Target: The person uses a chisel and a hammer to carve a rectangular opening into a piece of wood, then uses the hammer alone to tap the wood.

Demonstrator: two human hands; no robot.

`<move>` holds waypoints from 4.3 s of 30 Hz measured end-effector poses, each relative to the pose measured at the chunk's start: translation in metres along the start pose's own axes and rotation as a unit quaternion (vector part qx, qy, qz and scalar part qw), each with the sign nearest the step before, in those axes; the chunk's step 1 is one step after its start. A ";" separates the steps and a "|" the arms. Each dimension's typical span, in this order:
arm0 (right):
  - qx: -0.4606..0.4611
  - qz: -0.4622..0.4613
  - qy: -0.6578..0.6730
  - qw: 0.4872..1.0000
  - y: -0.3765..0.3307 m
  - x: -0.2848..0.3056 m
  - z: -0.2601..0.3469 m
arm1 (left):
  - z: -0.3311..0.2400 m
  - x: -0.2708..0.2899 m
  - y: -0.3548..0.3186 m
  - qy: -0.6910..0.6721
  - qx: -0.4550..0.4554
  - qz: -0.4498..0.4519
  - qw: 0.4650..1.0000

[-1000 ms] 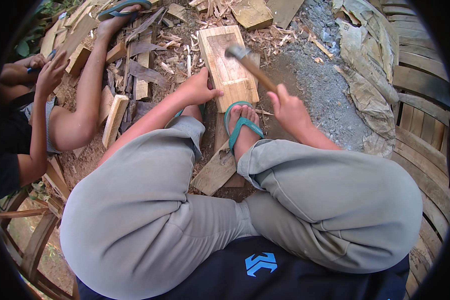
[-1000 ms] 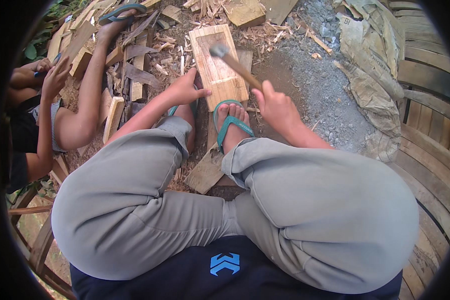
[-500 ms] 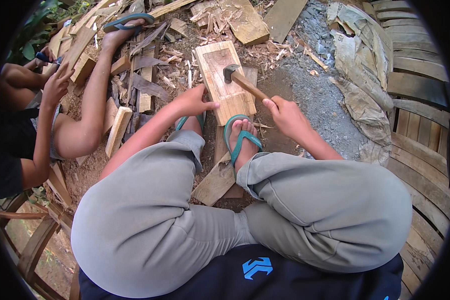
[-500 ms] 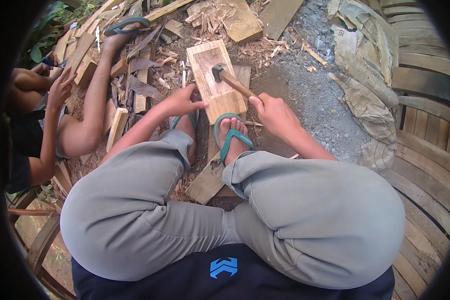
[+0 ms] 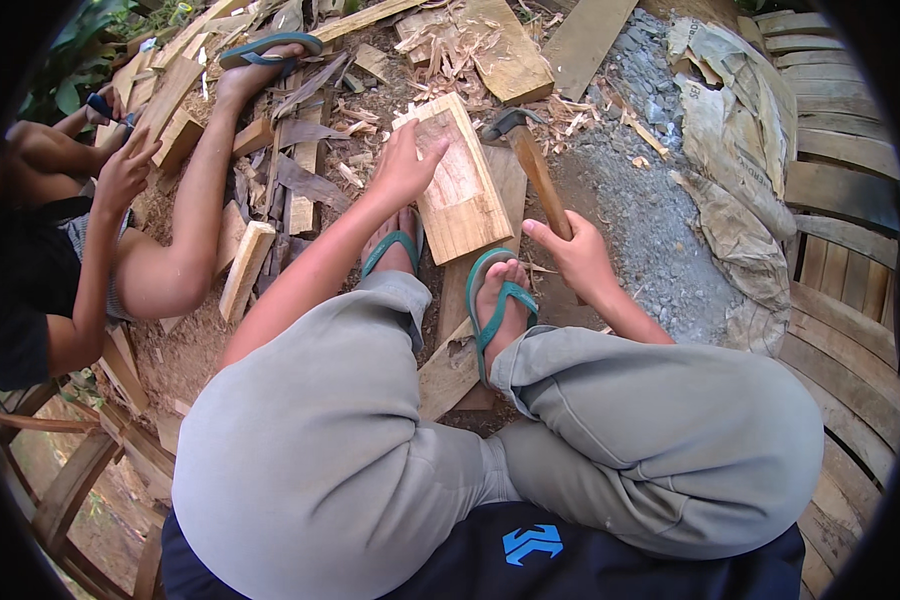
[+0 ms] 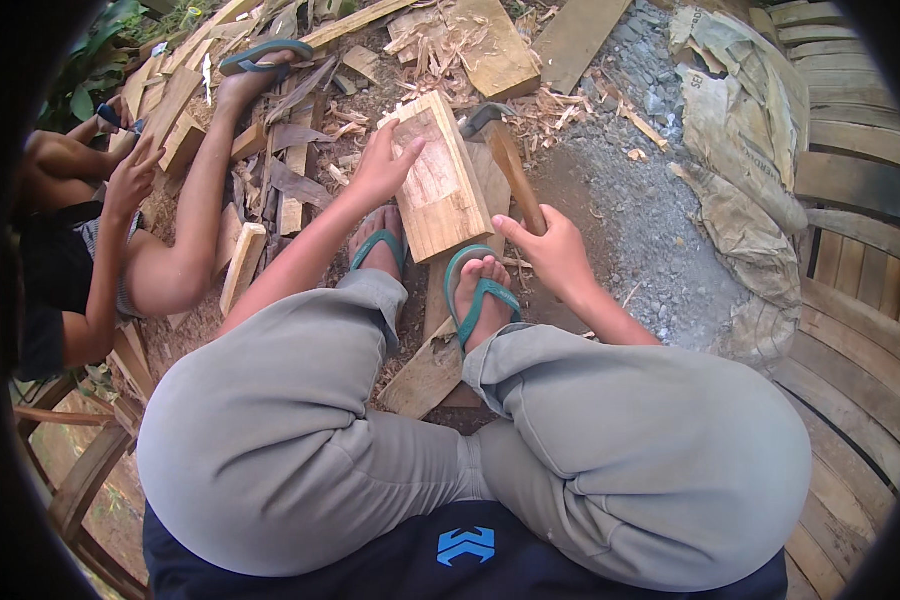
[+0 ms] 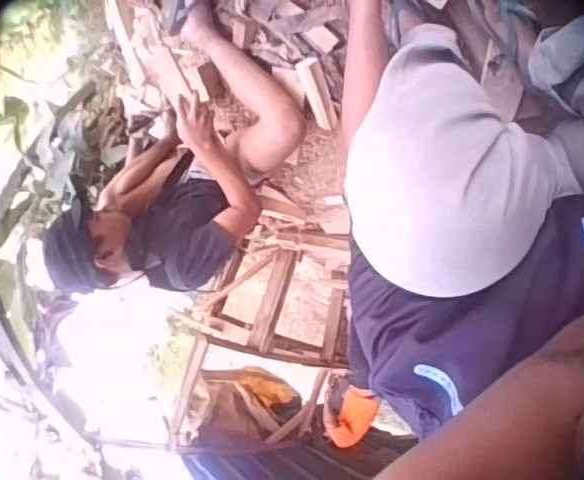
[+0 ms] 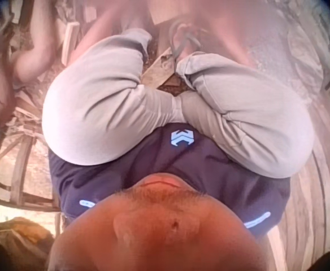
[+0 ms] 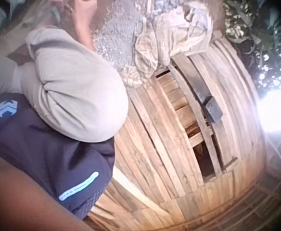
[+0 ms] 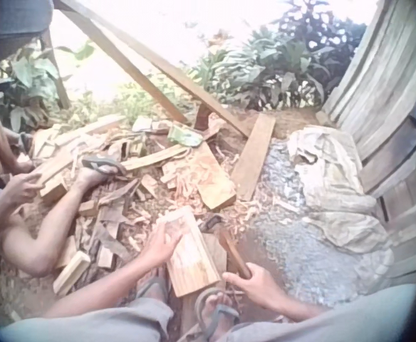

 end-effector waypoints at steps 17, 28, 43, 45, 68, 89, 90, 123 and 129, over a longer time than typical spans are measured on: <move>0.044 -0.031 -0.103 0.993 0.047 -0.005 0.022 | -0.008 -0.021 -0.041 -0.247 0.054 0.067 0.965; 0.056 -0.085 -0.042 0.994 0.043 0.022 -0.013 | -0.043 -0.001 -0.044 -0.112 -0.007 0.017 0.994; 0.138 0.012 -0.129 0.982 -0.037 0.034 -0.071 | -0.143 0.015 -0.039 0.180 -0.177 0.142 0.957; 0.169 -0.014 -0.111 0.979 -0.040 0.026 -0.070 | -0.148 0.015 -0.039 0.164 -0.103 0.182 0.964; 0.165 -0.137 -0.087 0.973 -0.066 0.004 -0.098 | -0.063 -0.033 -0.035 0.035 -0.074 0.183 0.980; 0.157 -0.149 -0.120 0.969 -0.067 -0.013 -0.120 | -0.070 -0.031 -0.035 -0.013 -0.085 0.237 0.968; 0.162 -0.158 -0.110 0.968 -0.069 -0.012 -0.120 | -0.063 -0.029 -0.032 -0.038 -0.073 0.236 0.968; 0.087 -0.102 -0.129 0.983 -0.042 0.005 -0.064 | -0.064 -0.024 -0.061 -0.055 0.002 0.044 0.998; 0.103 -0.203 -0.046 0.973 -0.063 0.013 -0.086 | -0.061 -0.026 -0.058 -0.053 -0.001 0.050 0.997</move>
Point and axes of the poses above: each hand's wrist, its own y-axis towards the middle knuckle, its own x-axis out of the back of the hand, z = x × y, the point moved 8 cm from there along y, towards the middle knuckle, and after that the axes turned 5 degrees about -y, right-handed, at the moved point
